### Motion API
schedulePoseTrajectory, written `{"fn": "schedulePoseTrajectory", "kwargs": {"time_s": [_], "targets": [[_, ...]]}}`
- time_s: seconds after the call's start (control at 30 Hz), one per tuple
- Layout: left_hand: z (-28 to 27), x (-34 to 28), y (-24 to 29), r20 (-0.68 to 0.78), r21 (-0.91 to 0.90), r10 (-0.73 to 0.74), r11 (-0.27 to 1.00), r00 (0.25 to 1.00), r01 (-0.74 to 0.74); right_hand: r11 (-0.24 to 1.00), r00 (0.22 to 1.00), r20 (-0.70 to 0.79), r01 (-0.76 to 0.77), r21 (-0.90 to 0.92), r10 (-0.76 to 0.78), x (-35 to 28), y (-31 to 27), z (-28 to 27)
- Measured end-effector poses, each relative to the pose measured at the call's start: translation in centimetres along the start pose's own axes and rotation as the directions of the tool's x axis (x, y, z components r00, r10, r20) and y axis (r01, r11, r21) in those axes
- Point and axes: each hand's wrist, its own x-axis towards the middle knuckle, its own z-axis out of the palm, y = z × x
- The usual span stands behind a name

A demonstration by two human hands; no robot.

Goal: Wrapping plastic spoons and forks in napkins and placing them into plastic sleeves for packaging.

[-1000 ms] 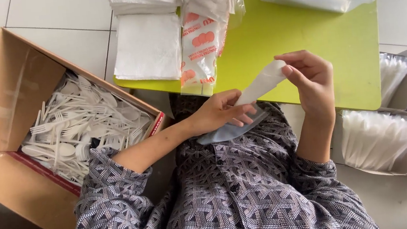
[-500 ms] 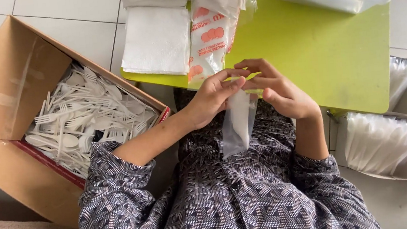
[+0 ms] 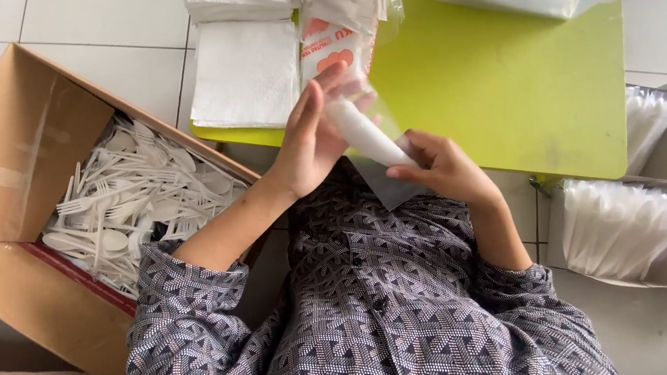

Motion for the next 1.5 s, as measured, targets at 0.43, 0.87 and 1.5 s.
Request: {"fn": "schedulePoseTrajectory", "kwargs": {"time_s": [0.43, 0.87, 1.5], "targets": [[0.1, 0.4, 0.6, -0.144, 0.163, 0.018, 0.987, 0.989, 0.005, 0.964, 0.97, -0.181, 0.194, 0.184, -0.16, -2.9, 2.1, -5.4], [0.8, 1.0, 0.9, -0.078, 0.295, 0.026, 0.955, 0.997, -0.002, 0.973, 0.983, -0.027, 0.184, 0.141, -0.182, -4.2, 0.1, -5.9], [-0.8, 1.3, 2.1, -0.087, 0.323, 0.001, 0.946, 0.996, 0.027, 0.967, 0.969, -0.045, 0.245, 0.068, -0.242, -1.7, -1.5, -5.0]]}}
